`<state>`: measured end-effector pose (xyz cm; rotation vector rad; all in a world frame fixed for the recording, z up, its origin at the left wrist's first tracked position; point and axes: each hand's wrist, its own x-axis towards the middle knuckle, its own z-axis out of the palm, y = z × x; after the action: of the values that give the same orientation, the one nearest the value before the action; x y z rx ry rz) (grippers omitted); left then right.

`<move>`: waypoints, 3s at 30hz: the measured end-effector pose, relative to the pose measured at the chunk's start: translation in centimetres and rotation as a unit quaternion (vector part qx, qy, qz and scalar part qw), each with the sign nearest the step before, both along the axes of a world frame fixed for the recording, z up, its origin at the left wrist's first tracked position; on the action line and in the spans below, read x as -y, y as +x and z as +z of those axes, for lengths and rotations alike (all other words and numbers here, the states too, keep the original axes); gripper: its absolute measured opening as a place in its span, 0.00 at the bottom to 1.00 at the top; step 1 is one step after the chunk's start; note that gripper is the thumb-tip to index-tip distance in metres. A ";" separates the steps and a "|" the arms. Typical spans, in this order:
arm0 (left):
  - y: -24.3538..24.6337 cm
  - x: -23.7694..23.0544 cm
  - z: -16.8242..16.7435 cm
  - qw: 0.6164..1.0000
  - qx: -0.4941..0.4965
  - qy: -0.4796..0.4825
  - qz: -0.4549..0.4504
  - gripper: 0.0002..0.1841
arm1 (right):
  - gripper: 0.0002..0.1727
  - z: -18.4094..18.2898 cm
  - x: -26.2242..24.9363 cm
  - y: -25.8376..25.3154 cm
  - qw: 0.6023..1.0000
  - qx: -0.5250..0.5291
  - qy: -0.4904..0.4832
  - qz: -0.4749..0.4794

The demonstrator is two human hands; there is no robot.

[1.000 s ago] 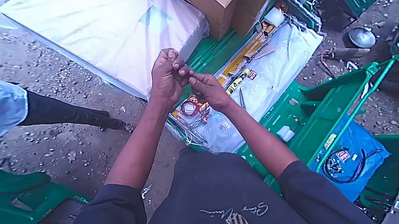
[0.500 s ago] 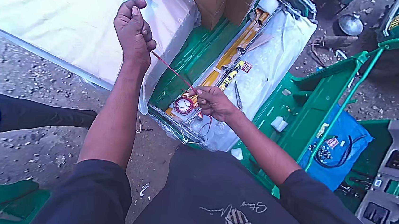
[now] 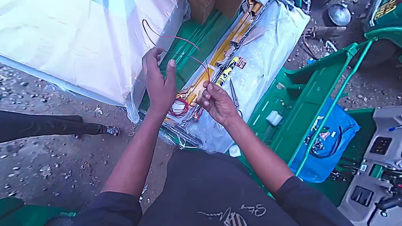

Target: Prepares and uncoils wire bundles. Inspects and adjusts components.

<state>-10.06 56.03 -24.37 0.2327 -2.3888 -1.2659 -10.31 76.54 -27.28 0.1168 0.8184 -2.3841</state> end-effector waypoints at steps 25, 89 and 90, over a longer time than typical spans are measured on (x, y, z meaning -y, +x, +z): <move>7.3 -11.6 -6.2 0.962 0.118 0.235 -0.075 0.07 | 0.09 -4.7 -1.4 -0.8 0.993 -0.035 0.019 -0.111; -4.4 -13.3 -14.1 0.917 0.290 -0.123 -0.245 0.12 | 0.26 -10.0 -17.1 3.6 0.875 0.020 0.436 0.211; -4.3 -13.3 -14.0 0.917 0.288 -0.127 -0.247 0.12 | 0.26 -10.0 -16.9 3.6 0.875 0.023 0.436 0.209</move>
<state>-14.41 69.29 -38.36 -0.1095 -3.2435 -1.1773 -6.72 93.43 -37.31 0.3149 1.6500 -1.4597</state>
